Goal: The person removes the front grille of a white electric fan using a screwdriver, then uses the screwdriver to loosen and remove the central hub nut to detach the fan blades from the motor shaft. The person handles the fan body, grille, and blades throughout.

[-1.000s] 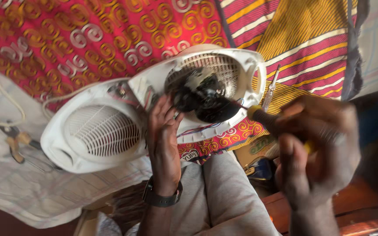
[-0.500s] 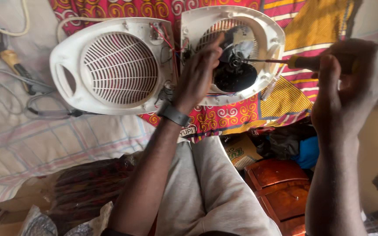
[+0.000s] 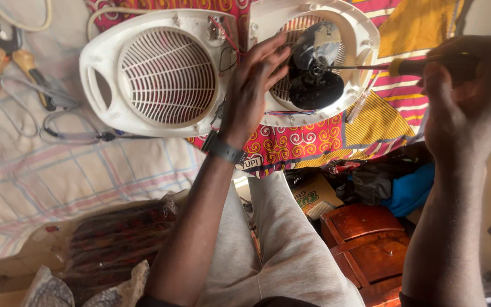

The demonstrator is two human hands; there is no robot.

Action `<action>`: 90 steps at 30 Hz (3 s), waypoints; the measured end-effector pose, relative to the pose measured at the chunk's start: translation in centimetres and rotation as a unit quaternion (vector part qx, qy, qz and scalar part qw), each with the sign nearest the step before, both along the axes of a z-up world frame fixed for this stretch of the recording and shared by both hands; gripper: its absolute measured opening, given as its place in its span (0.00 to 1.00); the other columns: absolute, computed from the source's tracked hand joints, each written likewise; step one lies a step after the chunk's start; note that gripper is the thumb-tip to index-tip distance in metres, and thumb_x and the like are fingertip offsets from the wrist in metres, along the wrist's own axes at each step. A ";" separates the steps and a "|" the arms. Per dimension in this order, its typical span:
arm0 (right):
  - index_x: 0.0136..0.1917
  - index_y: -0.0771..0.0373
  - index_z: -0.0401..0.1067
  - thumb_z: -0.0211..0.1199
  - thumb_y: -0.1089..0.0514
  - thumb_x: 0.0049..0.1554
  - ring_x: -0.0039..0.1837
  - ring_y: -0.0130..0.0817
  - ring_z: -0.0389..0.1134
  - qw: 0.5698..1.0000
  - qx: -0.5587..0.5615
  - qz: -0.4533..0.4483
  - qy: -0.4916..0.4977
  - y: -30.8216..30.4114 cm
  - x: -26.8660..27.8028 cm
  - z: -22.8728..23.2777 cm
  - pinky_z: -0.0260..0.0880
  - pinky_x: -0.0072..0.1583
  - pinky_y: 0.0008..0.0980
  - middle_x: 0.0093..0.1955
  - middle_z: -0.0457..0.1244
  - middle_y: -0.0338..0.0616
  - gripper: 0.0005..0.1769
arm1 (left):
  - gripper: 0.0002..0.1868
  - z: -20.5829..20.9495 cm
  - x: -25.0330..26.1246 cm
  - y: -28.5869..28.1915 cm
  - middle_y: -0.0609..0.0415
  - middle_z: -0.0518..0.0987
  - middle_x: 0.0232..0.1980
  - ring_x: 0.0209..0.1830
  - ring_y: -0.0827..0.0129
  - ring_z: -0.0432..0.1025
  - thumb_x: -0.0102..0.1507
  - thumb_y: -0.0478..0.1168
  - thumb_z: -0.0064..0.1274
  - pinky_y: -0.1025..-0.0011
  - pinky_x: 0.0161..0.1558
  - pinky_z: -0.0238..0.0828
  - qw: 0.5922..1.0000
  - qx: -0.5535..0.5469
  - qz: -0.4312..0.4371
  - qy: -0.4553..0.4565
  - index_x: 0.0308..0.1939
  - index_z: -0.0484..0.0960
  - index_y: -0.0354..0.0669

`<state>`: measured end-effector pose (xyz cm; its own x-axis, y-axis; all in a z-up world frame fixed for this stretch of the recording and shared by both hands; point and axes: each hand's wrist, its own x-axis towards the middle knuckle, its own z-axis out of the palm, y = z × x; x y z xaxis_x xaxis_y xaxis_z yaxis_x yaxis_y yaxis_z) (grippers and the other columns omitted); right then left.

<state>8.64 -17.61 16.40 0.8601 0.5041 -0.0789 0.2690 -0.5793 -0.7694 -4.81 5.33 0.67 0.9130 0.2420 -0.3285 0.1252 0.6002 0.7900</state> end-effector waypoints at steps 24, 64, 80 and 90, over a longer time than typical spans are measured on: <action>0.62 0.71 0.63 0.55 0.78 0.65 0.62 0.37 0.73 0.996 -0.072 -0.008 -0.057 5.9 -3.1 2.4 0.75 0.65 0.32 0.58 0.67 0.51 0.14 | 0.17 1.6 -13.6 1.9 0.51 0.85 0.45 0.46 0.71 0.80 0.72 0.46 0.41 0.71 0.50 0.77 0.960 0.012 -0.163 0.229 0.47 0.80 0.37; 0.52 0.63 0.65 0.54 0.48 0.65 0.56 0.50 0.67 0.968 0.178 -0.170 -0.041 4.5 -5.7 -2.9 0.69 0.58 0.47 0.53 0.64 0.57 0.15 | 0.22 6.7 8.1 -1.8 0.38 0.77 0.63 0.68 0.43 0.69 0.68 0.39 0.56 0.54 0.68 0.64 0.767 0.595 -0.232 0.058 0.63 0.74 0.32; 0.49 0.61 0.74 0.60 0.35 0.60 0.62 0.46 0.69 0.940 0.285 -0.119 0.146 2.9 -2.9 -4.8 0.72 0.71 0.54 0.55 0.65 0.44 0.26 | 0.12 1.0 8.9 -2.8 0.55 0.76 0.44 0.43 0.77 0.70 0.66 0.27 0.57 0.77 0.46 0.71 0.883 0.296 -0.204 0.301 0.51 0.73 0.33; 0.55 0.58 0.70 0.62 0.37 0.60 0.57 0.46 0.70 0.938 0.272 -0.184 0.113 1.7 -1.5 -3.5 0.72 0.67 0.53 0.49 0.64 0.46 0.23 | 0.22 1.6 9.0 -3.2 0.52 0.77 0.57 0.56 0.75 0.73 0.66 0.26 0.53 0.76 0.58 0.72 0.901 0.270 -0.193 0.281 0.63 0.68 0.34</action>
<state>7.17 -15.90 12.93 0.9760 0.1950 -0.0968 -0.0772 -0.1058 -0.9914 4.23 2.11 2.28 0.6893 0.2056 -0.6947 0.7133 -0.0250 0.7004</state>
